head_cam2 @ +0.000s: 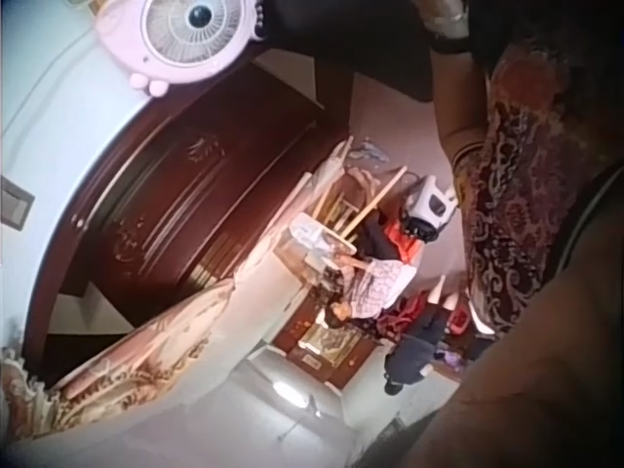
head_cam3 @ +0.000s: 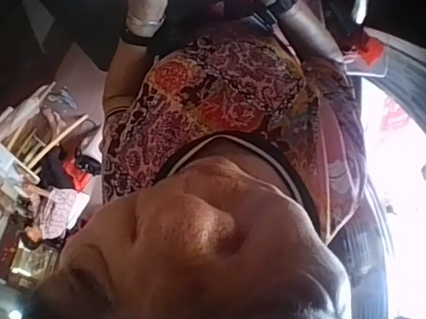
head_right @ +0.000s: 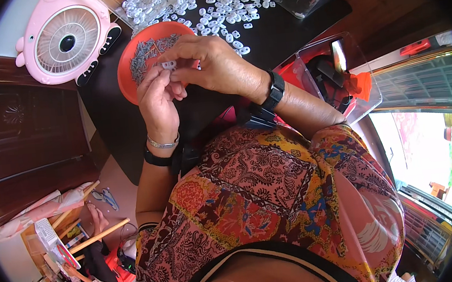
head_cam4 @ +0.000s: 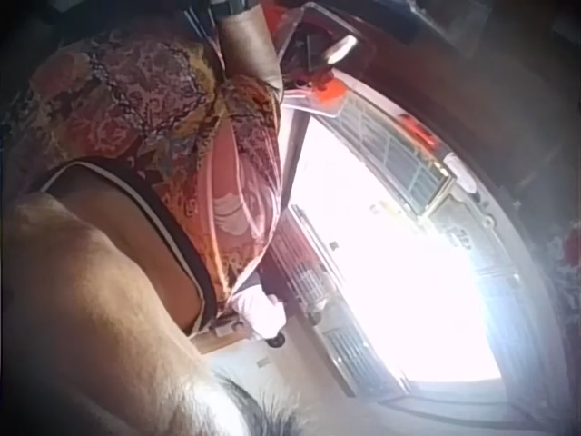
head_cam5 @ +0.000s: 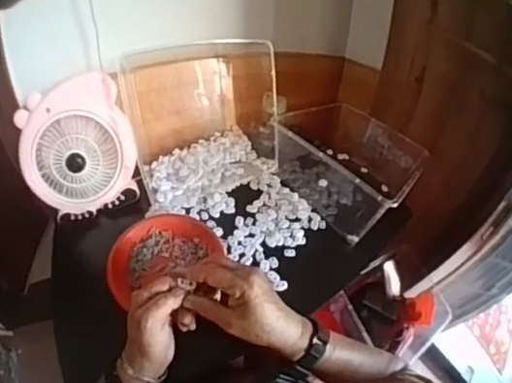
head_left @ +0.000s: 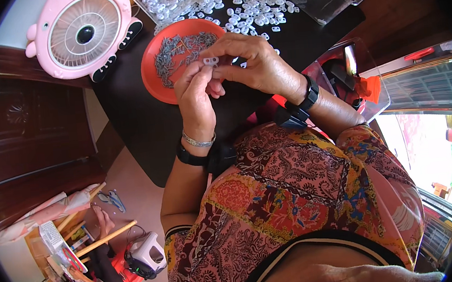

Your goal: Assembling small white plastic components by hand and placing them into a tray or container.

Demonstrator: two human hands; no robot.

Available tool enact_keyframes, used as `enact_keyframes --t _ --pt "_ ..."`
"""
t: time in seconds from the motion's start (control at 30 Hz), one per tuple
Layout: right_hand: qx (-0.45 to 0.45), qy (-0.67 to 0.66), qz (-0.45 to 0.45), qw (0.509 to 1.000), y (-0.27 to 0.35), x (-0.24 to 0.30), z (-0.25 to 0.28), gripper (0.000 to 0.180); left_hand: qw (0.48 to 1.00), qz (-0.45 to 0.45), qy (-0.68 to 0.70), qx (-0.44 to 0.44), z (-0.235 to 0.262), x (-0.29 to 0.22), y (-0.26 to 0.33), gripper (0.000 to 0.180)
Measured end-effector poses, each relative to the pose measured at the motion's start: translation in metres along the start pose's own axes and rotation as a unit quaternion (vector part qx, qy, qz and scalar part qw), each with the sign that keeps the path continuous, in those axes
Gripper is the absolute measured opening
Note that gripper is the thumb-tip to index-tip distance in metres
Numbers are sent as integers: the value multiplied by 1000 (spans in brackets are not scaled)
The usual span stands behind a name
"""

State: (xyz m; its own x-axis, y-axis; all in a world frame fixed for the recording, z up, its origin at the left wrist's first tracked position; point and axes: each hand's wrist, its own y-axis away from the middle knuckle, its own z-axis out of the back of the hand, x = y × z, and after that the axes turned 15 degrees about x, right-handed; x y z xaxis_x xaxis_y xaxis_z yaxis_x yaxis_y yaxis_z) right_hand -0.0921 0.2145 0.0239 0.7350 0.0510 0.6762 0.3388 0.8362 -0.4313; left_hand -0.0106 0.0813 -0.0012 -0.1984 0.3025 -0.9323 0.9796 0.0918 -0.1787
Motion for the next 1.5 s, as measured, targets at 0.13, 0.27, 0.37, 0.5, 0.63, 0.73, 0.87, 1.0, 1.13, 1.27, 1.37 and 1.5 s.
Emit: enact_keyframes --t 0.13,0.27,0.37,0.5,0.63,0.73,0.87,1.0,1.13,1.27,1.37,1.5 --pt "2 -12 -3 1000 1 1 1 30 999 -4 24 24 3 -2 1 26" --pt "4 20 19 1000 -1 5 -2 30 999 -4 39 4 -2 -5 0 29" --pt "-1 20 27 999 -4 2 -5 31 998 -13 57 12 4 -2 0 28" --pt "-24 48 41 998 -3 6 -7 39 1000 -8 9 -27 1 -7 2 27" --pt "-50 104 43 992 -3 9 -10 40 995 -27 -27 -97 -11 -12 2 25" --pt "-38 114 29 992 -1 6 -10 36 996 -22 -63 -67 -6 -9 6 25" --pt "-28 74 71 994 2 3 -14 30 995 -25 -68 -72 -7 -12 16 24" --pt "-13 -19 72 997 4 1 -21 26 996 -35 -53 -63 -2 -15 23 25" --pt "-8 -47 91 995 -2 -1 -29 24 993 -44 -51 -97 -2 -19 26 24" --pt "-2 -52 102 993 -5 -3 -31 22 992 -32 -91 -83 1 -20 30 25" --pt "11 -54 98 994 -6 -5 -33 18 992 -46 -66 -98 1 -17 30 24" --pt "11 -17 90 996 -6 -6 -31 10 994 -59 -59 -73 0 -12 32 25"
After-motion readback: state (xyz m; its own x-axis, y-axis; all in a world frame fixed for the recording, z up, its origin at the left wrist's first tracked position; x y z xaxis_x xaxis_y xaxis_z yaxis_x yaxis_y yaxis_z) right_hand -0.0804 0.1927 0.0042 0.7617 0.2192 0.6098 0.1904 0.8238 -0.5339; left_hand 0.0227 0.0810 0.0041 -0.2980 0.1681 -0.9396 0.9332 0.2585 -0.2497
